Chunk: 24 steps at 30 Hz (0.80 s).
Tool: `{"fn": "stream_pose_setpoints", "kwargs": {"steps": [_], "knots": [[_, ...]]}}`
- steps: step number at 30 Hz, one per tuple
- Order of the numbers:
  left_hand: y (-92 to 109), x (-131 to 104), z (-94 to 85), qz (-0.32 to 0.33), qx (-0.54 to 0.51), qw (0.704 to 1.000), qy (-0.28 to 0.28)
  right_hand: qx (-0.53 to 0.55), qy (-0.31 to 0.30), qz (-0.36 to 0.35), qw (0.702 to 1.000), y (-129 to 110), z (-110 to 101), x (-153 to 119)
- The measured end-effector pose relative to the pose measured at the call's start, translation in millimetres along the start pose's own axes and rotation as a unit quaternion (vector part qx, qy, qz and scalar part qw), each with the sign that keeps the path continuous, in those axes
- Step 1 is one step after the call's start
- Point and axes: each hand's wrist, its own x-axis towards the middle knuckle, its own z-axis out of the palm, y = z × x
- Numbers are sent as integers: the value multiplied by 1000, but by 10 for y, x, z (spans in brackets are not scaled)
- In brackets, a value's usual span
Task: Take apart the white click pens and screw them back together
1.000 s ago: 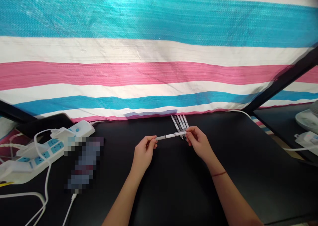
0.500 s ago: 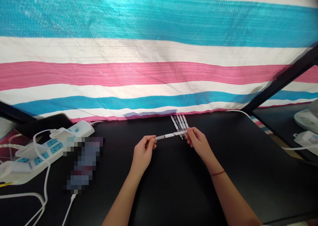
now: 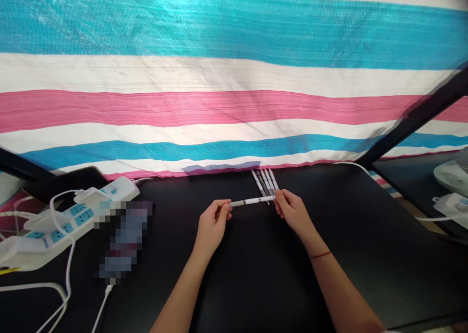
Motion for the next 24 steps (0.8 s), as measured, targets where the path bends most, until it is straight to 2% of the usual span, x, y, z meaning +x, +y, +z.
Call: {"fn": "stream_pose_setpoints", "kwargs": {"steps": [4,9,16,24], "knots": [[1,2,3,-5,-2,1000,0,24,-7,-29,999,-7,-25,5],[8,11,5,-7,-6,1000,2,11,-1,-2,1000,-56,-41,-6],[22,9,10,-5,1,1000,-1,34,27,11,999,36,-30,53],[22,9,6,-5,-6,1000,1,55,-3,-10,998,-31,-51,11]]}}
